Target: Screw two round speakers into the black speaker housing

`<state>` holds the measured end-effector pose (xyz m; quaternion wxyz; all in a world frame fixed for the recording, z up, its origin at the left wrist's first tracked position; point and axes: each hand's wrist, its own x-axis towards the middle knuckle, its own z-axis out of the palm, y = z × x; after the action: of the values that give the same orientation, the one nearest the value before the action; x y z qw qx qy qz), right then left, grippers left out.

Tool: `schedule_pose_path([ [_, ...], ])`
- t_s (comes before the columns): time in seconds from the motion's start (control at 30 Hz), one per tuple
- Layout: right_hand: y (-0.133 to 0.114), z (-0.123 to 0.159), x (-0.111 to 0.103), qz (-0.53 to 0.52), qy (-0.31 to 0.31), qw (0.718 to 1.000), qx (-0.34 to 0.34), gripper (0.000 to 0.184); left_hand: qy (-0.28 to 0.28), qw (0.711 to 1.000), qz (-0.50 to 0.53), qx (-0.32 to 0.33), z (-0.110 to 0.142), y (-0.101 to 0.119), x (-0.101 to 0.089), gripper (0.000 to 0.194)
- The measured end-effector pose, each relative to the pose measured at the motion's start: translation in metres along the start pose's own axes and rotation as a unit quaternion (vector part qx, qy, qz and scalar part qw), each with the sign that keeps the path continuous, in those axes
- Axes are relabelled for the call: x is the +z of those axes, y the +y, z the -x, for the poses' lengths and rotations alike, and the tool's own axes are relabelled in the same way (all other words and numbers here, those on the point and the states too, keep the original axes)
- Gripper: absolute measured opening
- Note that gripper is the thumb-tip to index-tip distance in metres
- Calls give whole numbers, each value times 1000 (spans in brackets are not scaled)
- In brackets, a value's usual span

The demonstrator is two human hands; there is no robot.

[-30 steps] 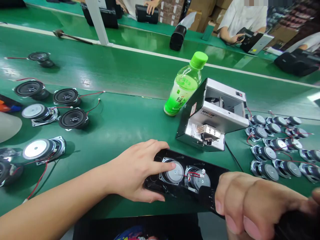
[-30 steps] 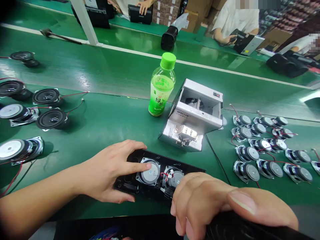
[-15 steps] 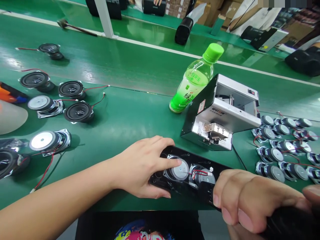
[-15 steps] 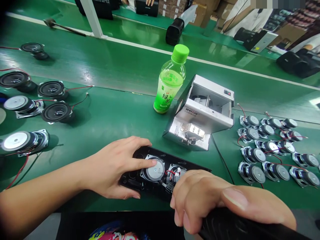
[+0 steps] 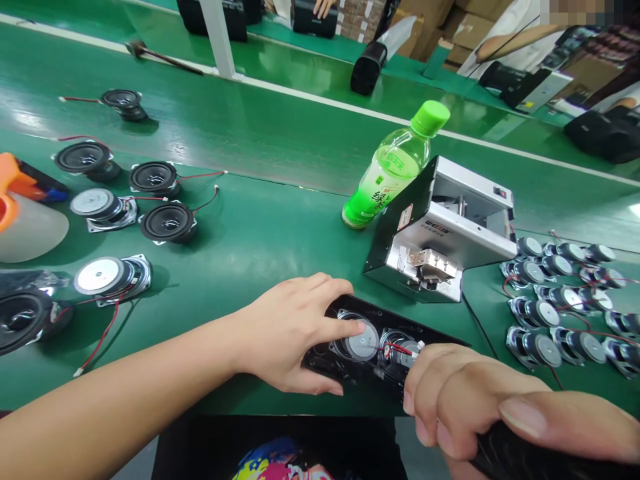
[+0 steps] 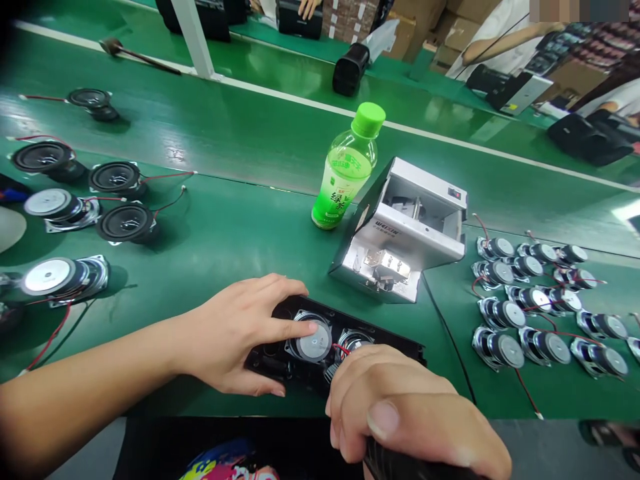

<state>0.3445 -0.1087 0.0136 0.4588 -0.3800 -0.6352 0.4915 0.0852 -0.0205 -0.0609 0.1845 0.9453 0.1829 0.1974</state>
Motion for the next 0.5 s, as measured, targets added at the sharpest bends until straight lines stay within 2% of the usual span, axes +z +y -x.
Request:
schedule_pose_path([
  [0.13,-3,-8,8,39,-40,998,-7,46,6,1000,6,1,0,-1,2,75],
  [0.17,-2,-6,12,35,-27,999,-16,42,7,1000,8,0,1,-1,2,75],
  [0.27,3,4,20,-6,68,996,-65,22,11,1000,13,-2,1,-1,2,75],
  [0.3,5,8,21,-18,87,994,-72,20,12,1000,15,-3,1,-1,2,75],
  [0.4,11,18,22,-29,86,995,-47,25,12,1000,20,-6,2,-1,1,76],
  [0.5,14,18,26,-48,121,990,-48,28,11,1000,24,-12,3,-1,1,77],
])
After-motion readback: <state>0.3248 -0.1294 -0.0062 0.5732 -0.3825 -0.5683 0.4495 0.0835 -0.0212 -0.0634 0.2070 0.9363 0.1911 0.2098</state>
